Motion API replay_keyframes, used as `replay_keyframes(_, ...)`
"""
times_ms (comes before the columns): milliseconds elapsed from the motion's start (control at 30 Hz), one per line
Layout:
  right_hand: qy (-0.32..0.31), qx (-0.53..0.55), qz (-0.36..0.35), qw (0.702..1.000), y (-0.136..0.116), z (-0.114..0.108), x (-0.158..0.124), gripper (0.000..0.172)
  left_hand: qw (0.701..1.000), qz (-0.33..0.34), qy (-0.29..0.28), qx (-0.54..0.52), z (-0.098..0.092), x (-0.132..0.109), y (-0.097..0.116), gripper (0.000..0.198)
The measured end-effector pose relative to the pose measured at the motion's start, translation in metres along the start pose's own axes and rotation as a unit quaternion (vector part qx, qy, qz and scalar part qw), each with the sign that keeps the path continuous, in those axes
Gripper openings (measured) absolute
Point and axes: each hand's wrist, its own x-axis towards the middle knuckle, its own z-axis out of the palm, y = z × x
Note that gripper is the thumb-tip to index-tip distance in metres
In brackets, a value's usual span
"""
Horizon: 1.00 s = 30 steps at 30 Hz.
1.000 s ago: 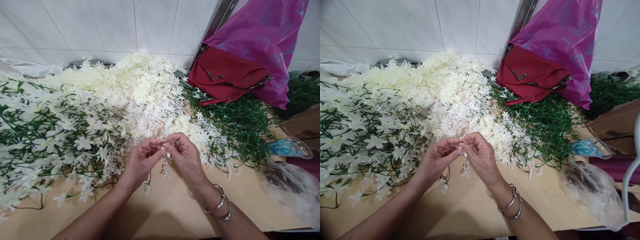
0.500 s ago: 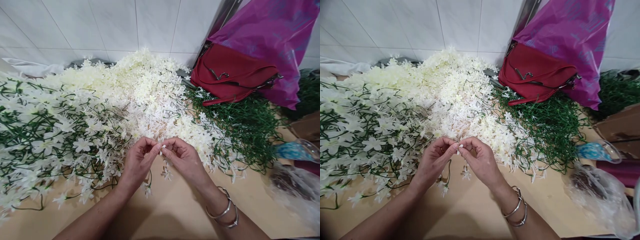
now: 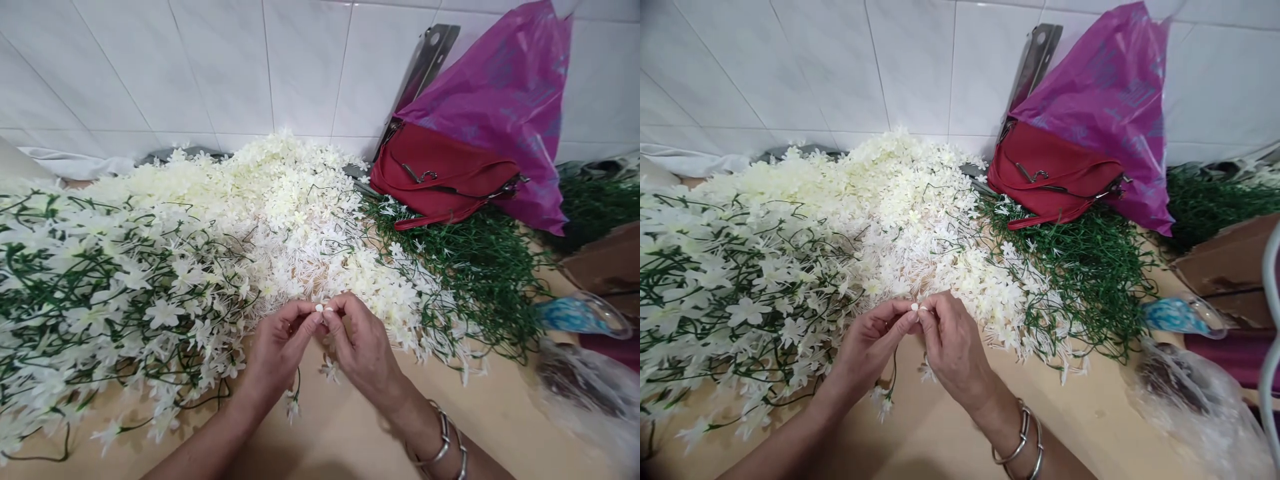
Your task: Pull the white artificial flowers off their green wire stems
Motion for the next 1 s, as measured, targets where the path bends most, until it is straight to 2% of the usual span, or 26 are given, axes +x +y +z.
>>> replay_keyframes(133,-0.008,-0.01,-0.006,1.0,-0.004,0.003,-0.002,0.018,0.995,0.034,0.009,0.093,0.0,-0.003,0.002,0.025)
replay_keyframes(267,-0.008,0.04,0.016,0.999,-0.006,-0.001,-0.002,0.028,0.984,0.067,0.012,0.165,0.001,-0.007,0.006,0.026)
replay_keyframes(367,-0.014,0.105,0.056,0.993,-0.007,-0.008,0.0,0.027,0.992,0.043,0.021,0.113,0.0,-0.006,0.007,0.028)
replay_keyframes(567,-0.089,0.25,0.14,0.954,-0.001,-0.008,0.003,0.028,0.998,-0.01,0.065,-0.006,-0.002,0.001,0.003,0.042)
replay_keyframes(700,-0.107,0.31,0.174,0.929,0.002,-0.006,0.006,0.023,0.995,-0.052,0.027,-0.076,-0.004,0.004,0.005,0.046)
replay_keyframes(833,-0.062,0.343,0.173,0.921,0.005,-0.013,0.011,0.017,0.992,-0.061,-0.014,-0.109,-0.006,0.005,0.009,0.035)
replay_keyframes(933,-0.02,0.336,0.174,0.926,0.007,-0.017,0.013,0.016,0.997,-0.026,0.005,-0.072,-0.005,0.003,0.009,0.022)
replay_keyframes(1000,-0.009,0.324,0.175,0.93,0.008,-0.017,0.013,0.018,0.999,0.006,0.035,-0.006,-0.006,0.0,0.007,0.016)
